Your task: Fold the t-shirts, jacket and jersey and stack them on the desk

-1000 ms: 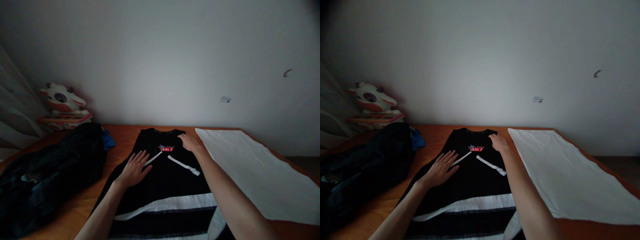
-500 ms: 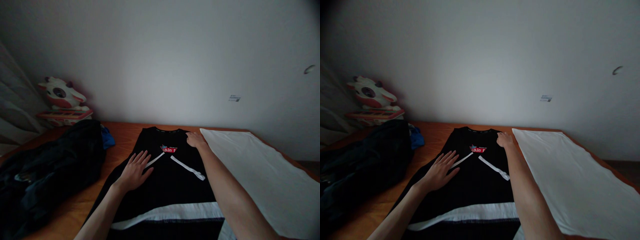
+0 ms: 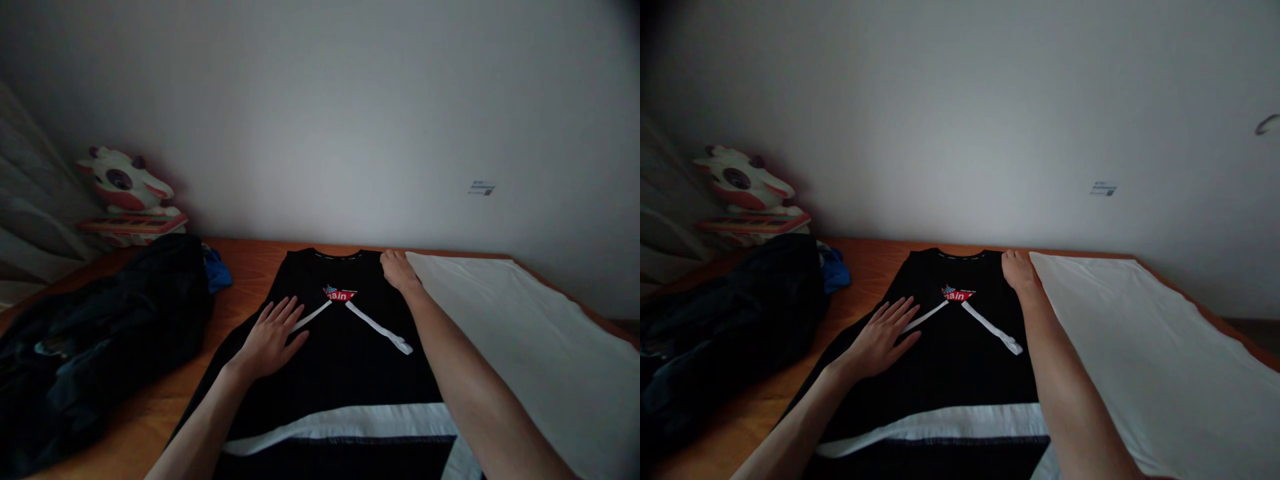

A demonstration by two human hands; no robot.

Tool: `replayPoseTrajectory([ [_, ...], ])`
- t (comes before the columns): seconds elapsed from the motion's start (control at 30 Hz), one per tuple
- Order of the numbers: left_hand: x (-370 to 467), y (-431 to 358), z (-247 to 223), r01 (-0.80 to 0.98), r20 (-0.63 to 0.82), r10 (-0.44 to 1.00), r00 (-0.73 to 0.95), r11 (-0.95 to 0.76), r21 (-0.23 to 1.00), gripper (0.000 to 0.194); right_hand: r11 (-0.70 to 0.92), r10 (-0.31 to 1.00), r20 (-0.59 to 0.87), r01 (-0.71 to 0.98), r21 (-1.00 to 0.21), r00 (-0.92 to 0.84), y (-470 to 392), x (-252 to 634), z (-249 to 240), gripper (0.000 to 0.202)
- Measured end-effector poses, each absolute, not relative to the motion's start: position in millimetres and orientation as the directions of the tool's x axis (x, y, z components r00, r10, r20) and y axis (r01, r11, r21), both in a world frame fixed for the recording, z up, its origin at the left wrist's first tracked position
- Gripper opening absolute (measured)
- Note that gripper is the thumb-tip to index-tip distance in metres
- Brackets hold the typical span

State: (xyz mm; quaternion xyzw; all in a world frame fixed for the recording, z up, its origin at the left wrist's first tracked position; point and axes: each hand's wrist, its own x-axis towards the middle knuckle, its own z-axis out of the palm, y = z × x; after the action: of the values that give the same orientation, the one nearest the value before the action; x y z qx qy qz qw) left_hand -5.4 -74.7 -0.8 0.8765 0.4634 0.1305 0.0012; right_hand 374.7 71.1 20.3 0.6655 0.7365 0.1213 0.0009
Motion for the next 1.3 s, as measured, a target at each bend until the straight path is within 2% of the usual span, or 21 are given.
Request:
replayPoseTrajectory([
  [0.13,-6,-75,-1,0.809,0.23,0.808,0.543,-0.576,0.116,0.061,0.055,0.97,0.226,0.985,0.166,-0.093,61,368,19,0.041],
  [0.27,-6,-75,-1,0.807,0.244,0.804,0.542,-0.579,0.118,0.06,0.141,0.941,0.291,0.981,0.134,-0.175,39,351,24,0.041],
  [0.4,-6,-75,-1,0.817,0.211,0.814,0.542,-0.568,0.093,0.064,0.236,0.917,0.341,0.971,-0.04,-0.209,5,327,14,0.054],
  [0.47,-6,-75,-2,0.814,0.2,0.81,0.551,-0.575,0.087,0.065,0.199,0.947,0.277,0.972,-0.121,-0.16,-12,315,3,0.069],
  [0.57,-5,-74,-2,0.808,0.184,0.807,0.561,-0.582,0.094,0.065,0.101,0.986,0.146,0.98,-0.17,-0.076,-31,301,-13,0.083],
  [0.63,-4,-73,-2,0.811,0.165,0.813,0.558,-0.577,0.098,0.067,0.063,0.991,0.131,0.982,-0.176,-0.04,-37,295,-16,0.086],
  [0.7,-3,-72,0,0.813,0.152,0.817,0.556,-0.573,0.106,0.068,0.069,0.982,0.185,0.983,-0.172,-0.036,-41,291,-13,0.081],
  [0.8,-5,-71,4,0.807,0.147,0.818,0.556,-0.573,0.143,0.065,0.213,0.939,0.3,0.968,-0.134,-0.165,-51,289,0,0.063],
  [0.87,-6,-70,6,0.803,0.145,0.822,0.551,-0.57,0.174,0.062,0.29,0.915,0.323,0.951,-0.108,-0.243,-64,291,7,0.058],
  [1.03,-6,-67,3,0.813,0.133,0.826,0.548,-0.563,0.149,0.06,0.187,0.959,0.233,0.978,-0.097,-0.16,-105,319,11,0.069],
  [1.17,-4,-64,-4,0.823,0.132,0.824,0.551,-0.563,0.079,0.059,0.231,0.97,0.104,0.965,-0.121,-0.219,-125,343,1,0.077],
  [1.3,-5,-63,-6,0.823,0.116,0.825,0.553,-0.562,0.077,0.061,0.22,0.971,0.121,0.965,-0.14,-0.204,-128,347,-8,0.076],
])
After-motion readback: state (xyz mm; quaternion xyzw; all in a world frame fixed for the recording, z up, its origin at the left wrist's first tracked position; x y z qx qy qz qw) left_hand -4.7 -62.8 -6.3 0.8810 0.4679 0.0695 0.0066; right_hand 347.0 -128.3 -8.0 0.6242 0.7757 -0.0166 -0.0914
